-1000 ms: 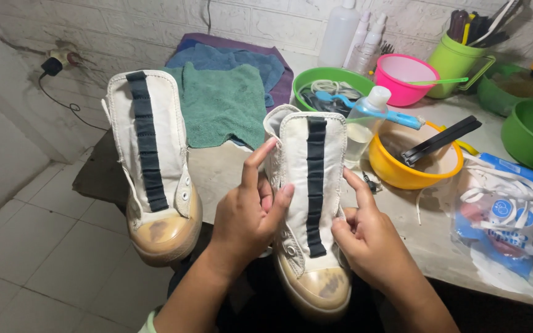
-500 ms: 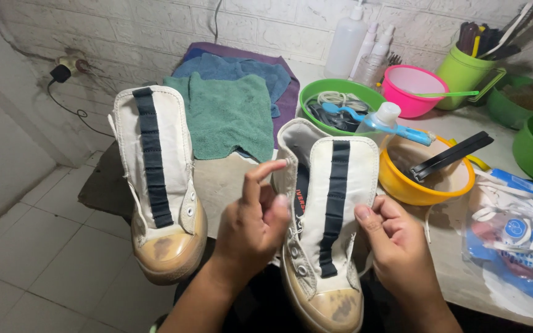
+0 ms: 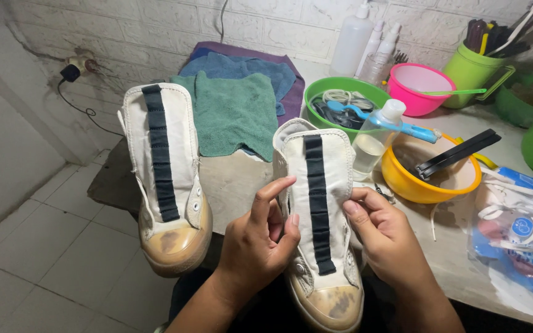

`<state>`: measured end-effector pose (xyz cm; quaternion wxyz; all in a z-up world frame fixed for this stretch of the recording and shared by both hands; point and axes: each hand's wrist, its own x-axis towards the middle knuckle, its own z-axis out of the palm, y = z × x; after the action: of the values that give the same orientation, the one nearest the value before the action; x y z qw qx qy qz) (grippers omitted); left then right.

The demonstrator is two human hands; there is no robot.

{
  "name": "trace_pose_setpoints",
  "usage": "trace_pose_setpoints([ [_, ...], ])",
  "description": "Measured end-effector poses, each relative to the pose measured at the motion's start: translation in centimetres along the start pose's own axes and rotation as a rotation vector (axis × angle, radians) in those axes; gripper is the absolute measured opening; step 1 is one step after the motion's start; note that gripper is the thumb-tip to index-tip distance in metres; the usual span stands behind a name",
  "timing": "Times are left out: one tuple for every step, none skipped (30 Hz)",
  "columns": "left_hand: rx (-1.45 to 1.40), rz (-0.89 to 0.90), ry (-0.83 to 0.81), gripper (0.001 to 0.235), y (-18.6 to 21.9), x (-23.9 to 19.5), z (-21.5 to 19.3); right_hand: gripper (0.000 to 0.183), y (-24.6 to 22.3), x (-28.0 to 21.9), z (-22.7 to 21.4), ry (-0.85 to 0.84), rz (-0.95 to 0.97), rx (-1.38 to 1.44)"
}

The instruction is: The person laces a white high-top sneaker by threading a white shoelace through the eyelets from the bottom to the top. The person pulls the laces to tighten them and adjusts the fit while working on a single shoe.

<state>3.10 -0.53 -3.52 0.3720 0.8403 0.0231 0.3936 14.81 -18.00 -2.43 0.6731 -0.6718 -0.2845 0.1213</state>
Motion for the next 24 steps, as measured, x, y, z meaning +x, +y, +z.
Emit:
trace_pose_setpoints([
  [0.000,-0.003,-0.002,0.053,0.7,-0.2,-0.6,0.022,-1.1,-0.8,0.0,0.000,0.003,0.000],
  [-0.212,-0.044,-0.081,0.053,1.3,-0.3,-1.1,0.024,-2.2,-1.6,0.0,0.081,-0.026,-0.294],
  [-0.425,-0.084,-0.159,0.054,2.0,-0.3,-1.6,0.029,-3.3,-2.4,0.0,0.162,-0.055,-0.589],
  [-0.426,-0.085,-0.160,0.054,2.5,-0.4,-1.7,0.029,-3.7,-3.4,-0.2,0.164,-0.054,-0.589],
  [-0.576,-0.059,-0.183,0.053,3.0,-0.6,-1.9,0.020,-4.0,-4.5,-0.5,0.116,-0.053,-0.485],
  [-0.726,-0.033,-0.206,0.053,3.5,-0.8,-2.0,0.013,-4.3,-5.6,-0.7,0.069,-0.051,-0.380],
  [-0.726,-0.033,-0.207,0.053,4.2,-0.9,-2.2,0.013,-4.0,-5.5,-0.7,0.070,-0.050,-0.380],
  [-0.719,-0.026,-0.224,0.056,5.0,-1.1,-2.3,0.021,-3.7,-5.5,-0.6,-0.219,-0.207,-0.443],
  [-0.712,-0.019,-0.241,0.059,5.8,-1.2,-2.4,0.036,-3.4,-5.6,-0.6,-0.508,-0.364,-0.502],
  [-0.714,-0.018,-0.244,0.059,6.1,-1.0,-2.7,0.036,-3.9,-5.6,0.0,-0.505,-0.363,-0.503],
  [-0.670,0.087,-0.278,0.049,6.4,-0.9,-3.0,0.020,-4.4,-5.7,0.6,-0.517,-0.427,-0.490],
  [-0.624,0.192,-0.312,0.041,6.7,-0.7,-3.3,0.025,-4.9,-5.7,1.2,-0.530,-0.491,-0.476],
  [-0.624,0.190,-0.314,0.041,6.8,-0.8,-3.6,0.025,-5.2,-5.9,0.7,-0.528,-0.488,-0.475],
  [-0.516,0.233,-0.300,0.037,6.9,-0.8,-3.9,0.024,-5.4,-6.0,0.2,-0.579,-0.450,-0.389],
  [-0.408,0.275,-0.284,0.037,7.0,-0.8,-4.3,0.024,-5.6,-6.2,-0.3,-0.631,-0.412,-0.304],
  [-0.408,0.273,-0.285,0.037,6.9,-0.7,-4.6,0.024,-6.0,-6.6,-1.1,-0.631,-0.410,-0.302],
  [-0.334,0.312,-0.304,0.034,6.8,-0.7,-5.0,0.029,-6.4,-7.0,-1.8,-0.597,-0.348,-0.290],
  [-0.260,0.351,-0.323,0.031,6.6,-0.7,-5.4,0.035,-6.8,-7.4,-2.6,-0.563,-0.287,-0.278],
  [-0.259,0.350,-0.323,0.031,6.2,-0.9,-5.8,0.035,-6.0,-7.7,-3.7,-0.564,-0.286,-0.277],
  [-0.277,0.321,-0.384,0.016,5.8,-1.1,-6.2,0.043,-5.1,-8.1,-4.8,-0.575,-0.270,-0.245],
  [-0.293,0.293,-0.447,0.021,5.4,-1.3,-6.6,0.052,-4.2,-8.5,-5.9,-0.584,-0.253,-0.212],
  [-0.292,0.292,-0.448,0.021,5.0,-1.6,-7.3,0.052,-3.5,-8.9,-7.1,-0.585,-0.252,-0.210],
  [-0.372,0.151,-0.443,0.022,4.7,-1.8,-8.0,0.046,-2.7,-9.3,-8.4,-0.633,-0.211,-0.217],
  [-0.449,0.008,-0.436,0.024,4.3,-2.0,-8.7,0.043,-1.9,-9.7,-9.6,-0.681,-0.169,-0.224],
])
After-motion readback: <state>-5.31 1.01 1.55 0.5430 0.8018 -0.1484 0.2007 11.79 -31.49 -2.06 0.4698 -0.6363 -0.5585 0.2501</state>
